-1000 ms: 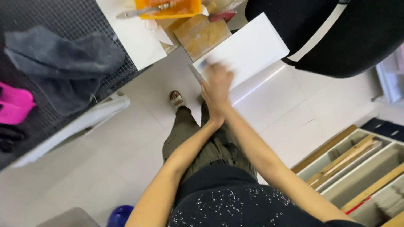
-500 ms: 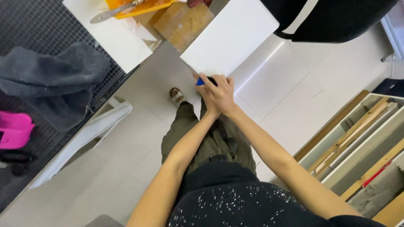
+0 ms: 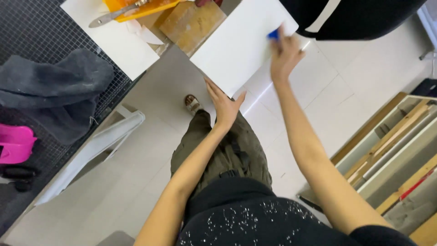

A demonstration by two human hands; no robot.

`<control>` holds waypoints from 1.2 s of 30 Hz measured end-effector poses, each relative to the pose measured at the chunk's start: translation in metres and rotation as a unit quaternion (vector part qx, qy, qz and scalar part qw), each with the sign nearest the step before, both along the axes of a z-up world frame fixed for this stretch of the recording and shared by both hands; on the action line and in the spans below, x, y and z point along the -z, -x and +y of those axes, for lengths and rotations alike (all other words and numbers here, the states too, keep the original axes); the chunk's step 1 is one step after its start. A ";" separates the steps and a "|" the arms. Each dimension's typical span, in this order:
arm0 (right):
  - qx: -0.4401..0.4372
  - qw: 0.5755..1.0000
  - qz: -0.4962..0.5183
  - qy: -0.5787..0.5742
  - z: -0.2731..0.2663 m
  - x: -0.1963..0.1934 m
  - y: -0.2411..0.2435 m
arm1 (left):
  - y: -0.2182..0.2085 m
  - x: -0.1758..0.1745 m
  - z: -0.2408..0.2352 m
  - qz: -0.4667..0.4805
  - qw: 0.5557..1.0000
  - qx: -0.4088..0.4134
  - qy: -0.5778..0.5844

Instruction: Smoothing adhesive paper onto a white board using a plastic scraper tool to ensure a bubble-free finish.

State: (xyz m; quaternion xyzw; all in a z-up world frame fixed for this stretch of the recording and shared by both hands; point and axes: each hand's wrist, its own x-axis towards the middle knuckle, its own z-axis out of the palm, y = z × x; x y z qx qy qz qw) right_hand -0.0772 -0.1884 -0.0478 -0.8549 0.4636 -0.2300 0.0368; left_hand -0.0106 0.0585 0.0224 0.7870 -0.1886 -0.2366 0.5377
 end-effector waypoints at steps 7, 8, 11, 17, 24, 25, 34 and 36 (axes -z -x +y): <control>-0.219 0.975 -0.033 0.033 0.148 -0.030 -0.007 | 0.010 0.040 -0.011 -0.025 0.998 -0.046 -0.026; -0.103 0.988 -0.060 -0.095 0.136 -0.042 -0.016 | 0.011 0.033 -0.008 -0.033 0.998 -0.044 -0.028; 0.020 0.994 -0.079 -0.066 0.060 -0.029 -0.015 | 0.008 0.033 -0.013 -0.063 0.996 -0.051 -0.031; -0.204 0.976 -0.050 0.051 0.133 -0.022 -0.014 | 0.008 0.047 -0.015 -0.121 0.989 -0.072 -0.041; -0.530 0.845 -0.071 -0.025 0.104 -0.086 -0.029 | 0.010 0.037 -0.011 -0.142 0.979 -0.062 -0.130; -0.533 0.843 -0.071 -0.025 0.100 -0.084 -0.039 | 0.009 0.040 -0.012 -0.142 0.979 -0.065 -0.131; -0.578 0.797 -0.103 0.143 0.101 -0.097 -0.112 | 0.019 0.049 -0.013 -0.179 0.957 -0.055 -0.220; -0.605 0.795 -0.016 0.040 0.098 -0.095 -0.073 | 0.013 0.047 -0.008 -0.137 0.978 -0.037 -0.151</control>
